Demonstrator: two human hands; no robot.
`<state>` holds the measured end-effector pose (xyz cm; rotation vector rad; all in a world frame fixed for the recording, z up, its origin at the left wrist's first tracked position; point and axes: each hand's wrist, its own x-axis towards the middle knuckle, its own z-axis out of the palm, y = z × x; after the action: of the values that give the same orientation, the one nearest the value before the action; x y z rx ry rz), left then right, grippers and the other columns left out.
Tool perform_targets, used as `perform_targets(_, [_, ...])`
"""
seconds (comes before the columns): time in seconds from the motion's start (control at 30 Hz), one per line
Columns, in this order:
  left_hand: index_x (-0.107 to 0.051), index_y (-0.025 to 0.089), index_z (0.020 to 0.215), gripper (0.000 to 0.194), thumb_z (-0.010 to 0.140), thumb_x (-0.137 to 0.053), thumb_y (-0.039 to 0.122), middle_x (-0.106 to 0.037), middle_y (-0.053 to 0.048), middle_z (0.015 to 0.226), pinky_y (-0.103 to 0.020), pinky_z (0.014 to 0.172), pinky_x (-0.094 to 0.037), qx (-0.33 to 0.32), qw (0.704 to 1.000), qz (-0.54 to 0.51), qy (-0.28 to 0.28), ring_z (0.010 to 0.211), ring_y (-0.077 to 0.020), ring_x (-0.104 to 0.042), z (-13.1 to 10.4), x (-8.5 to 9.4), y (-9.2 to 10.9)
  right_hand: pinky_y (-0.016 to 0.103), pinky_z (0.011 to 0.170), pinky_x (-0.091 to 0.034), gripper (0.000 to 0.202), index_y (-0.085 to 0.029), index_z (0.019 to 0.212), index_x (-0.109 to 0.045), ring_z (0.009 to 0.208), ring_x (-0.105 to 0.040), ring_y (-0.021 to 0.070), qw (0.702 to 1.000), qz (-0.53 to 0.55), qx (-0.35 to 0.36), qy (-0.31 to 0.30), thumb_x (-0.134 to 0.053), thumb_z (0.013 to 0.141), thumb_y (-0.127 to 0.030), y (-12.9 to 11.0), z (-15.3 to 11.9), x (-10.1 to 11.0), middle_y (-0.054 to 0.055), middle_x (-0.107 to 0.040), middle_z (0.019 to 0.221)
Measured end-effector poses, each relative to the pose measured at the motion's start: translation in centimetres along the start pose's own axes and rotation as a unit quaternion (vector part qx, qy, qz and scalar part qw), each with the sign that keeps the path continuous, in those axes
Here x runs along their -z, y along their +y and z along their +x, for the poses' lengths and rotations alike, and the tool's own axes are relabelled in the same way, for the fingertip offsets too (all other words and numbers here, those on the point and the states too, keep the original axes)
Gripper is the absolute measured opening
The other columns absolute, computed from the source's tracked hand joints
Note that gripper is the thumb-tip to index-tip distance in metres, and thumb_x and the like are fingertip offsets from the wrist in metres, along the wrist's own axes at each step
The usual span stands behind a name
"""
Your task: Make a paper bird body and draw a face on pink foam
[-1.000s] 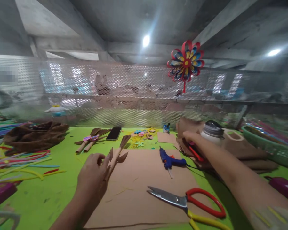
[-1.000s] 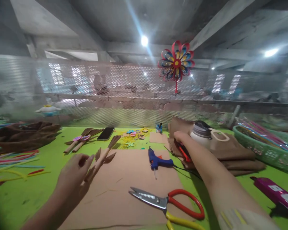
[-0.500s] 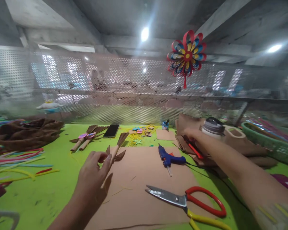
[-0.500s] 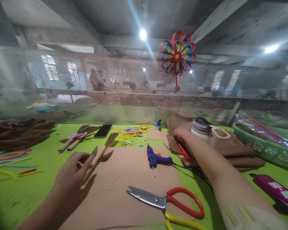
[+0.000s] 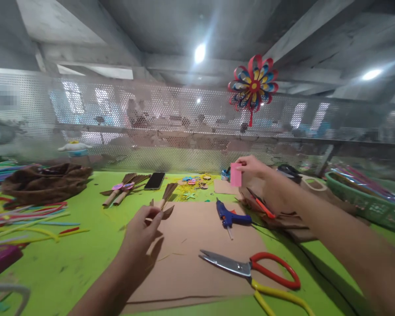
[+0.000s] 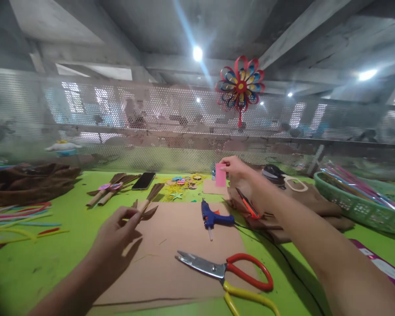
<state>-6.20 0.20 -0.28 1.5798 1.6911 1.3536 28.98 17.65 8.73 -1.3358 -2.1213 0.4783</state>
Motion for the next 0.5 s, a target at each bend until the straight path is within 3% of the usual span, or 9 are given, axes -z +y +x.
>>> perform_targets(0.03, [-0.057,0.02,0.081,0.023,0.078,-0.056,0.043,-0.06,-0.005,0.078,-0.028,0.054,-0.045,0.028,0.998,-0.061,-0.019,0.063,-0.0172,-0.052,0.0,-0.2,0.7,0.037,0.077,-0.054,0.027,-0.014,0.11,-0.062,0.09,-0.064,0.019,0.999,0.033,0.019,-0.018,-0.059,0.091,-0.032,-1.1,-0.8,-0.3,0.006,-0.065,0.107])
perform_targets(0.13, [-0.062,0.016,0.083,0.026,0.074,-0.065,0.04,-0.063,-0.005,0.079,-0.028,0.066,-0.048,0.008,0.988,-0.119,-0.098,0.075,-0.0177,-0.058,-0.3,-0.9,3.1,0.028,0.072,-0.051,0.026,-0.012,0.101,-0.069,0.08,-0.064,0.0153,0.987,0.125,0.067,-0.074,-0.066,0.082,-0.03,-4.9,-4.3,-1.8,0.005,-0.07,0.088])
perform_targets(0.3, [-0.067,0.013,0.095,0.035,0.076,-0.069,0.043,-0.069,-0.011,0.089,-0.032,0.068,-0.054,0.028,0.932,-0.231,-0.278,0.081,-0.0209,-0.067,-1.5,-3.4,7.0,0.021,0.052,-0.037,0.052,-0.019,0.126,-0.06,0.057,-0.05,0.0086,0.96,0.213,0.085,-0.161,-0.07,0.075,-0.022,-10.1,-9.8,-4.6,-0.005,-0.057,0.062])
perform_targets(0.4, [-0.066,0.011,0.078,0.026,0.071,-0.076,0.035,-0.066,-0.006,0.072,-0.025,0.056,-0.052,0.039,0.915,-0.277,-0.29,0.065,-0.015,-0.064,-1.9,-4.9,7.5,0.02,0.048,-0.03,0.059,-0.017,0.128,-0.058,0.052,-0.041,0.0072,0.945,0.266,0.071,-0.174,-0.073,0.071,-0.017,-10.7,-11.1,-6.3,-0.008,-0.049,0.056])
perform_targets(0.5, [-0.062,0.012,0.068,0.025,0.068,-0.08,0.029,-0.064,-0.003,0.061,-0.021,0.049,-0.05,0.054,0.913,-0.315,-0.254,0.054,-0.0128,-0.062,-1.7,-5.7,6.7,0.021,0.053,-0.035,0.05,-0.015,0.123,-0.06,0.059,-0.048,0.0091,0.942,0.302,0.045,-0.14,-0.071,0.075,-0.025,-9.7,-11.7,-7.6,-0.004,-0.056,0.064])
